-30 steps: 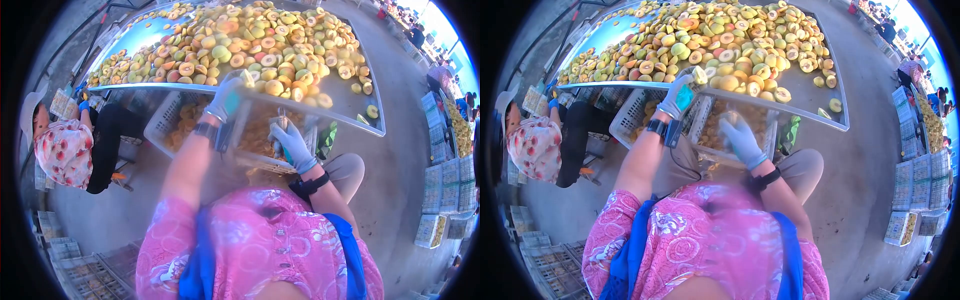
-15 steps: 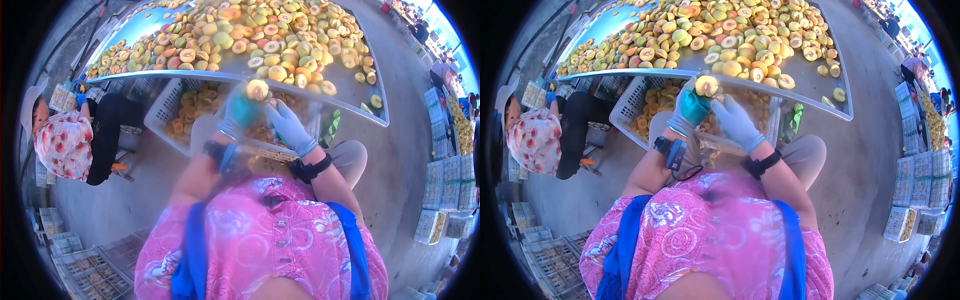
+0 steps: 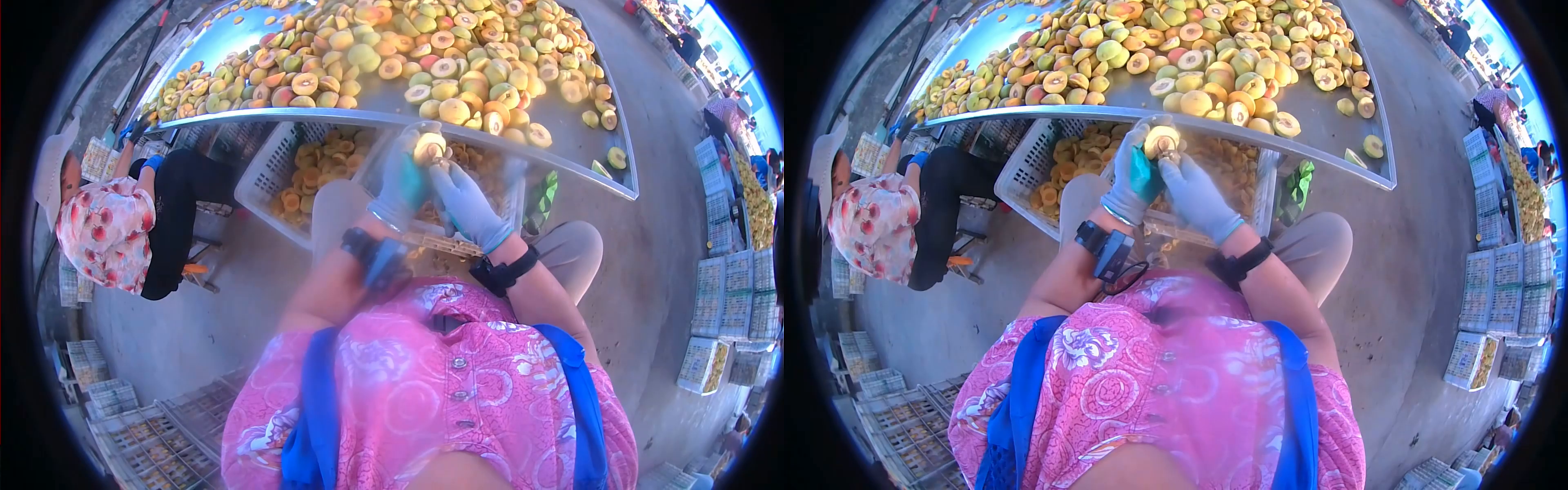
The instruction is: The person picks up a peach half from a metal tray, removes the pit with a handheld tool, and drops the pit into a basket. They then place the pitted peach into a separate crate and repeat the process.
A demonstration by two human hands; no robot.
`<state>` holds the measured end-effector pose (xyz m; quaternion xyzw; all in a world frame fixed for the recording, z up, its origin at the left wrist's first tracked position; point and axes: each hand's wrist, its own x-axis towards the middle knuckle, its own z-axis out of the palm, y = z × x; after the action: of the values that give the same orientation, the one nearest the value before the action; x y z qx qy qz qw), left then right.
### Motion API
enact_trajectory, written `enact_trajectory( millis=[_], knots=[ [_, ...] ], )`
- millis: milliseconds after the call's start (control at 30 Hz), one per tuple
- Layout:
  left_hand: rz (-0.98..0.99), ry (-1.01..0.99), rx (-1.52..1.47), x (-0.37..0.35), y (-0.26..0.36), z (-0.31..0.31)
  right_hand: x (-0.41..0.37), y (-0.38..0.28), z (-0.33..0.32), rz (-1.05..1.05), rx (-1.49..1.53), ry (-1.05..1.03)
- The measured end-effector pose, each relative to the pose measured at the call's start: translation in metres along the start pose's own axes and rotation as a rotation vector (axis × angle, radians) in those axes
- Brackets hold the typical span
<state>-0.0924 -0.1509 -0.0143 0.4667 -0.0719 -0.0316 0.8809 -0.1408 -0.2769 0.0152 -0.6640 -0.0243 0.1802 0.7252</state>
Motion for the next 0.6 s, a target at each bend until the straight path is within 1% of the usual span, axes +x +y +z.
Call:
enact_trajectory(
  millis=[33, 200, 267, 333, 400, 433, 467, 500, 533, 567, 600],
  knots=[
    [-0.051, 0.040, -0.083, -0.001, 0.001, 0.002, 0.000, 0.001, 0.000, 0.010, 0.003, 0.000],
    [-0.041, 0.079, -0.131, 0.004, -0.003, 0.007, 0.000, 0.004, -0.003, 0.016, 0.005, 0.006],
    [-0.036, 0.092, -0.164, 0.005, -0.001, 0.011, 0.000, 0.003, -0.003, 0.023, 0.055, -0.009],
    [-0.101, 0.112, -0.258, 0.006, 0.000, 0.013, -0.001, -0.002, -0.002, 0.029, 0.078, -0.020],
    [-0.106, 0.119, -0.260, 0.005, -0.003, 0.012, -0.001, -0.001, -0.005, 0.038, 0.105, -0.034],
    [-0.109, 0.118, -0.266, 0.005, -0.004, 0.011, 0.000, 0.002, -0.008, 0.085, 0.126, -0.053],
    [-0.108, 0.119, -0.262, 0.006, -0.007, 0.009, 0.001, 0.004, -0.010, 0.133, 0.146, -0.073],
    [-0.071, 0.099, -0.153, 0.008, -0.010, 0.005, 0.002, 0.005, -0.011, 0.132, 0.149, -0.076],
    [-0.036, 0.081, -0.044, 0.008, -0.010, 0.006, 0.002, 0.004, -0.010, 0.120, 0.222, -0.088],
    [-0.038, 0.086, -0.038, 0.008, -0.011, 0.007, 0.002, 0.004, -0.010, 0.109, 0.297, -0.099],
    [-0.014, 0.091, 0.005, 0.007, -0.012, 0.008, 0.002, 0.004, -0.012, 0.110, 0.304, -0.104]
  ],
)
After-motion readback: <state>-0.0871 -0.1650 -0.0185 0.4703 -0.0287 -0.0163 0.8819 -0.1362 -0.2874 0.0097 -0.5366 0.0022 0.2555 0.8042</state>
